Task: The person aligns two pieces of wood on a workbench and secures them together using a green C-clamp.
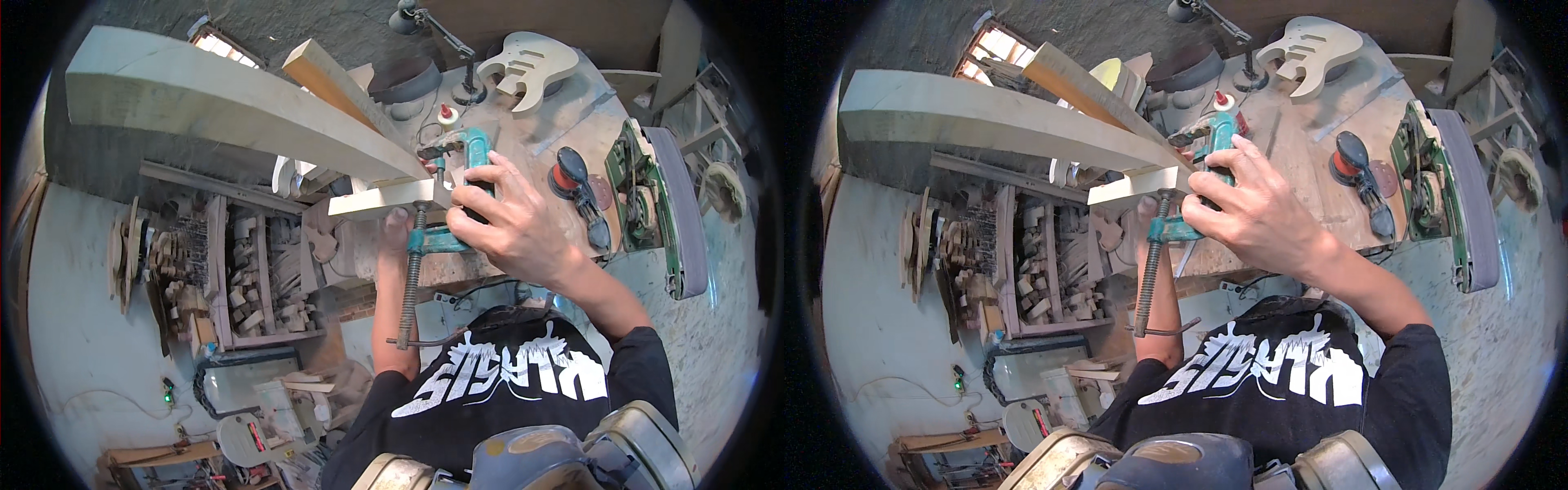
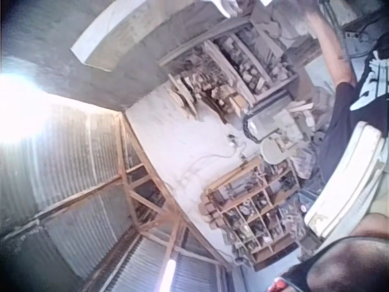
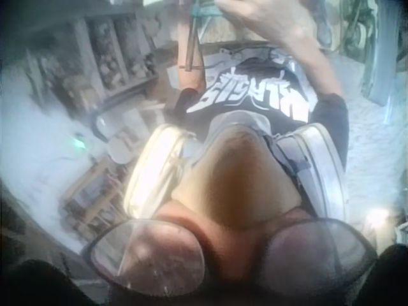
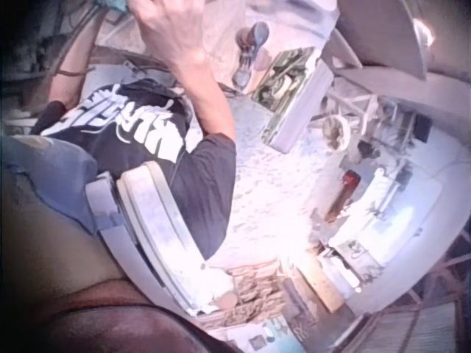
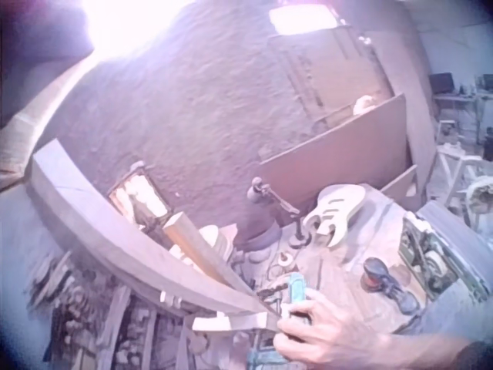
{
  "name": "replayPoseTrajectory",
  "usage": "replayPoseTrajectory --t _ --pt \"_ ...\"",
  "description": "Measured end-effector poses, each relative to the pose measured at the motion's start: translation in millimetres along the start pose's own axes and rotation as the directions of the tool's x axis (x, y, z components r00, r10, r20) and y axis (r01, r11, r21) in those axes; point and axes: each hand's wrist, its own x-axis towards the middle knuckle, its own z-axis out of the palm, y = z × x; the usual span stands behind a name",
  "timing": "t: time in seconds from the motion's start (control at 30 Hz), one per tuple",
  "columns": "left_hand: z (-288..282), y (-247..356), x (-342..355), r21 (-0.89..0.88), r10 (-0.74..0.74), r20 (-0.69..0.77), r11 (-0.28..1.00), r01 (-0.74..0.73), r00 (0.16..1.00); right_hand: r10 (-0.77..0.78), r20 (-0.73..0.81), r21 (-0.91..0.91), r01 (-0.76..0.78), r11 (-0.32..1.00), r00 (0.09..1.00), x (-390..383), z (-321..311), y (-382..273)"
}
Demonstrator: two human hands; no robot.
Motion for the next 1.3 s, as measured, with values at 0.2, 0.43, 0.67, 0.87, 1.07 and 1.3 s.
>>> replayPoseTrajectory --t 0.2,0.43,0.67,0.87,1.07,1.3 --pt "10.1 15.5 -13.2 -0.058 -0.184 -0.042 0.982 0.181 0.982 -0.020 0.004 0.002 0.020 1.000 1.000 -0.5 3.1 -2.9" --pt "-6.7 -1.7 -10.2 0.073 -0.029 -0.068 0.997 0.034 0.997 0.114 -0.103 0.189 -0.093 0.978 0.988 -26.2 -6.7 16.1" --pt "-8.2 -8.2 -3.1 0.125 0.035 -0.079 0.992 -0.025 0.996 0.856 -0.050 0.471 -0.744 0.474 0.514 -149.6 33.4 70.5" --pt "-3.3 -8.6 1.6 0.134 0.021 -0.045 0.991 -0.015 0.999 0.850 0.455 0.802 -0.294 -0.521 -0.264 -302.3 133.4 91.0" --pt "-11.1 -9.9 1.2 0.084 0.032 -0.050 0.996 -0.028 0.998 0.755 0.500 0.815 -0.064 -0.576 -0.424 -326.9 175.0 49.3" --pt "-13.0 -10.3 1.6 0.081 0.024 -0.038 0.996 -0.021 0.999 0.613 0.656 0.290 -0.603 -0.743 -0.441 -350.7 169.4 20.5"
